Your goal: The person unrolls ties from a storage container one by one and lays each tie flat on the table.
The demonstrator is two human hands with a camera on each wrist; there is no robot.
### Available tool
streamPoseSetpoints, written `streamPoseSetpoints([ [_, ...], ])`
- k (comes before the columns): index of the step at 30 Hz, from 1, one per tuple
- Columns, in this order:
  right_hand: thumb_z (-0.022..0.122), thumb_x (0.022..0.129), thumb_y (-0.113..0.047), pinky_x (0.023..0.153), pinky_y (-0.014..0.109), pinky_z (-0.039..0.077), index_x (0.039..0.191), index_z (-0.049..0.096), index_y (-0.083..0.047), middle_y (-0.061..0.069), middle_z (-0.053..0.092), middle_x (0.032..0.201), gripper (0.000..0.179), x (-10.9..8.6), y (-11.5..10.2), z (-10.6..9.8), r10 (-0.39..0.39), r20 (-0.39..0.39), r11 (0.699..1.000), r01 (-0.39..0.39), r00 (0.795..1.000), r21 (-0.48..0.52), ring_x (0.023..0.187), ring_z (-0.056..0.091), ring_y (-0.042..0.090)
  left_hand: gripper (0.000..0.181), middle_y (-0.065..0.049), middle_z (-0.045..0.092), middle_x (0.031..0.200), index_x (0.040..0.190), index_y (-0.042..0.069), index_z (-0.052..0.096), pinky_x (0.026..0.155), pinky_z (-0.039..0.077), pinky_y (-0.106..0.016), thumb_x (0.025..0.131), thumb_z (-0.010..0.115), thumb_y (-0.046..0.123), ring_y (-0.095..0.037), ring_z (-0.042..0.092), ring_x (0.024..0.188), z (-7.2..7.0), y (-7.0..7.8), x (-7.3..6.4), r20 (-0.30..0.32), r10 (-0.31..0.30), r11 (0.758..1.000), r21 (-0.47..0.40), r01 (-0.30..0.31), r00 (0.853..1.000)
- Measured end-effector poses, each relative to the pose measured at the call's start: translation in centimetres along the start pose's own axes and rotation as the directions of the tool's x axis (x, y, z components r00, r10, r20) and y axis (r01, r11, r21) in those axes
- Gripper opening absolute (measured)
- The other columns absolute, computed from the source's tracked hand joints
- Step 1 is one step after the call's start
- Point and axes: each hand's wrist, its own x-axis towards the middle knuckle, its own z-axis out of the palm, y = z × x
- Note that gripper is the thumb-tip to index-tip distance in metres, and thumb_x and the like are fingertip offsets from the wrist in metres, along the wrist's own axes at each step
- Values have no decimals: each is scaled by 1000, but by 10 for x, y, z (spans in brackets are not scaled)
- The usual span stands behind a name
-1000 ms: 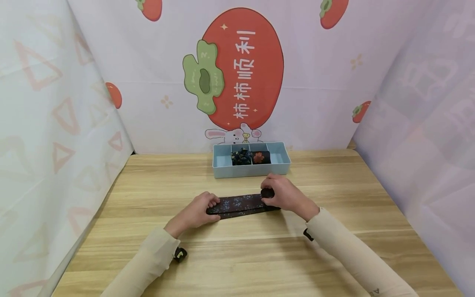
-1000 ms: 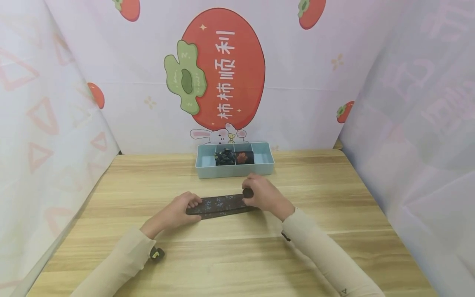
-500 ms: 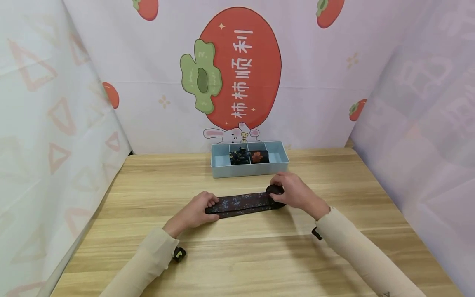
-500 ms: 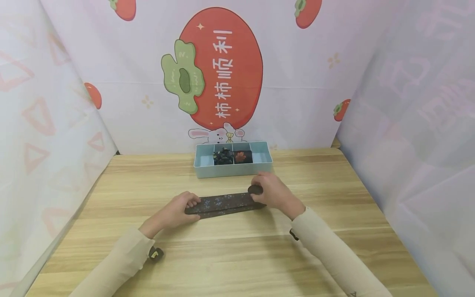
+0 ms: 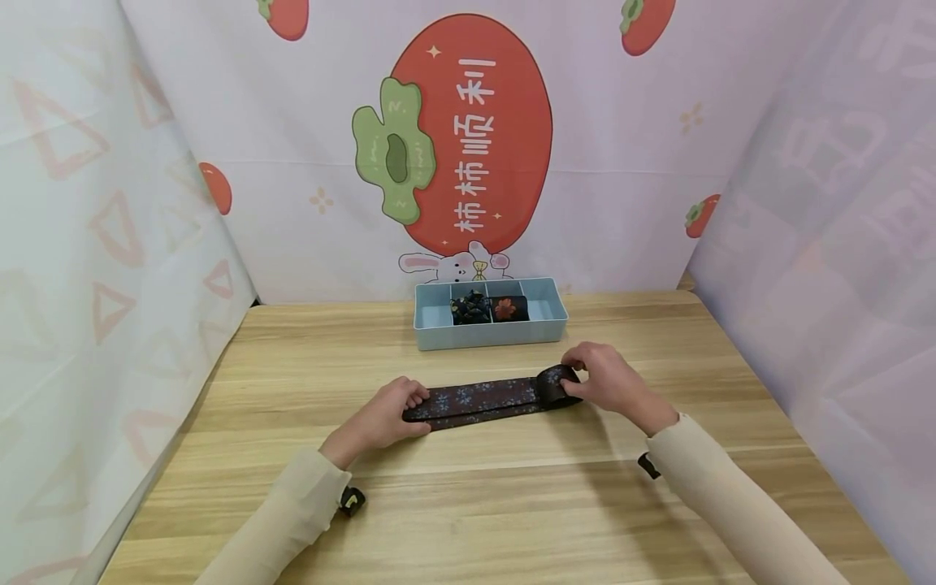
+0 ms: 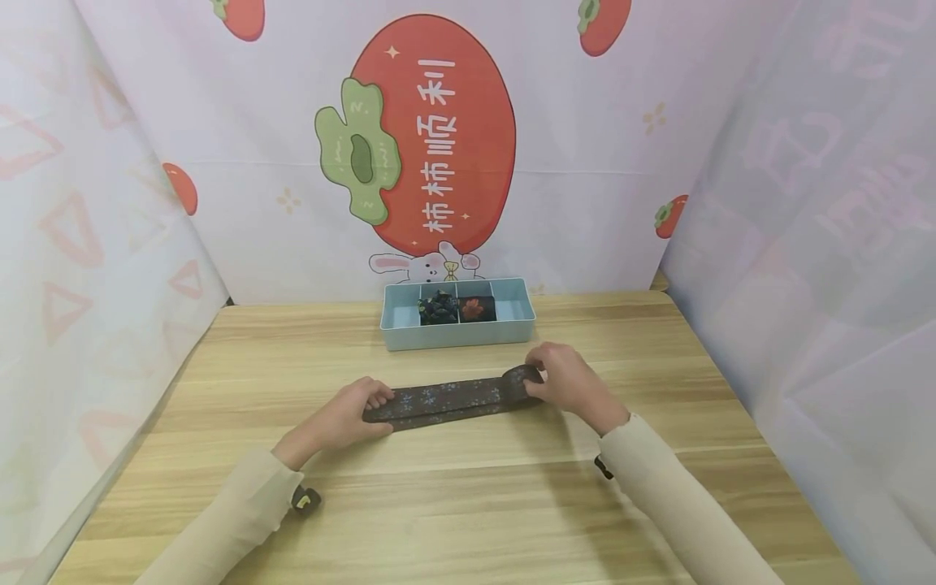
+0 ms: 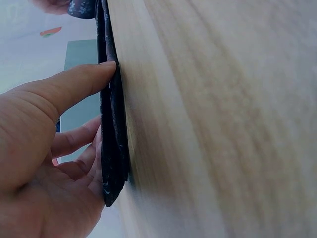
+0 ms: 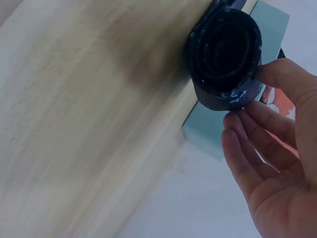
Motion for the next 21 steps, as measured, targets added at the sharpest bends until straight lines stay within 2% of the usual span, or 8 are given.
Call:
streamPoseSetpoints([
  [7, 81, 90, -10, 76, 40, 59, 107, 77, 1, 11, 75, 98, 21, -8, 13, 1, 23, 3, 1000, -23, 1000, 5, 87, 69, 26, 46, -10, 63, 116, 125, -1, 66, 97, 55, -42, 88, 87, 17, -18, 60, 104, -1, 0, 0, 9, 4, 1000, 10, -4, 1000],
  [15, 83, 90, -12, 79, 44, 59, 110, 76, 2, 12, 75, 100, 26, -4, 1, -11, -1, 11, 1000, 1, 1000, -11, 90, 69, 29, 46, -9, 63, 116, 125, -1, 66, 96, 55, -42, 88, 87, 18, -18, 60, 104, -2, 0, -1, 13, 4, 1000, 25, -4, 1000],
  [21, 85, 90, -14, 83, 46, 61, 113, 76, 1, 11, 75, 104, 30, 2, -12, -14, -17, 49, 1000, 17, 999, -12, 93, 71, 27, 46, -10, 63, 117, 125, -1, 66, 97, 55, -43, 89, 87, 17, -19, 61, 105, -4, 0, -3, 15, -5, 1000, 25, 4, 1000],
])
